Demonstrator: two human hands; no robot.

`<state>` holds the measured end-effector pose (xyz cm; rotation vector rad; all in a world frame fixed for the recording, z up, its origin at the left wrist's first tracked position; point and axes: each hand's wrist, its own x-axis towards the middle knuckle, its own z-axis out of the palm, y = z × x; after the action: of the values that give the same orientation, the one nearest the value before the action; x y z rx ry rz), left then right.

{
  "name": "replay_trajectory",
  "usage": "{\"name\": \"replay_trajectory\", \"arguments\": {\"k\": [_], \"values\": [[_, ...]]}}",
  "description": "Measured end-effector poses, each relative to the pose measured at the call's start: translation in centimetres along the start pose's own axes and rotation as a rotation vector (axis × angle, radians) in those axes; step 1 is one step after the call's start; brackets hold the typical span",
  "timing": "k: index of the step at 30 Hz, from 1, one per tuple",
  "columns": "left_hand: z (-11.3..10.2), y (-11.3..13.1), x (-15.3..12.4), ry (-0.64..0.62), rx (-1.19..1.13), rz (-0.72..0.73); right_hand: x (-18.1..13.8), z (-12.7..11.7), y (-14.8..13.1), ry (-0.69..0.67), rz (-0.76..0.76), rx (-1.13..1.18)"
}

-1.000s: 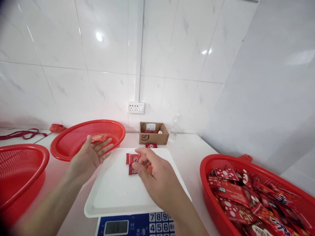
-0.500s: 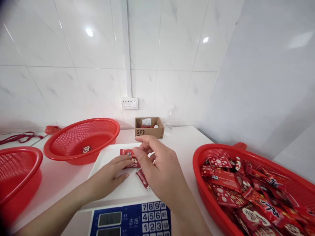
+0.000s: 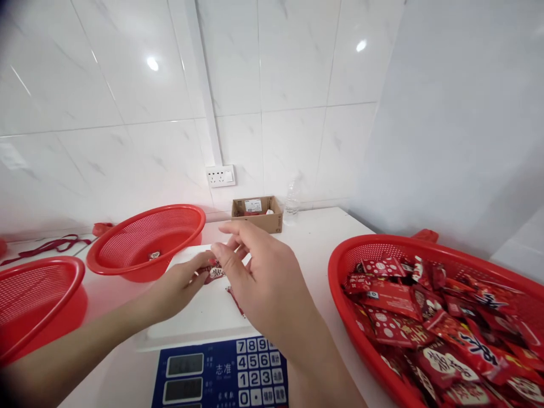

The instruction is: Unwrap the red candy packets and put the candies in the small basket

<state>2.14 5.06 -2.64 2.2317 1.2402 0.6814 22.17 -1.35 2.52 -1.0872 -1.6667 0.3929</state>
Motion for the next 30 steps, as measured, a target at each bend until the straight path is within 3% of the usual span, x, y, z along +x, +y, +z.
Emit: {"name": "replay_trajectory", "arguments": {"k": [3,7,10,12,15,19,25,30], "values": [[-1.0,2.0,-0.8,0.05,-0.244,0.001,0.1,-0.2,0.3,0.036,-0.015,-0.077],[-2.1,4.7,-1.9,0.055,-0.696,0.054,0.5,-0.3,0.5,-0.084,0.003,-0.116],[-2.5,6.0,-2.4,0.028,-0.769,0.091,0.6,-0.2,0.5,-0.191,0.023,-0.088],[-2.6,6.6,-2.6,-0.028,-0.789,0.114,0.6,-0.1,0.3,-0.192,-0.004,-0.039],[-2.5,7.2,-2.8,-0.123,-0.725,0.143,0.3,0.1,0.1,-0.191,-0.058,0.061],[-2.5,7.5,-2.7,-0.125,-0.515,0.169,0.0,0.2,-0.3,-0.174,-0.062,0.094],[-3.8,5.7,-1.0,0.056,-0.272,0.002,0.2,0.0,0.1,-0.128,-0.048,0.076],[-6.5,0.8,1.2,0.255,-0.056,-0.212,0.0,-0.5,0.1,-0.122,-0.02,0.041]]}}
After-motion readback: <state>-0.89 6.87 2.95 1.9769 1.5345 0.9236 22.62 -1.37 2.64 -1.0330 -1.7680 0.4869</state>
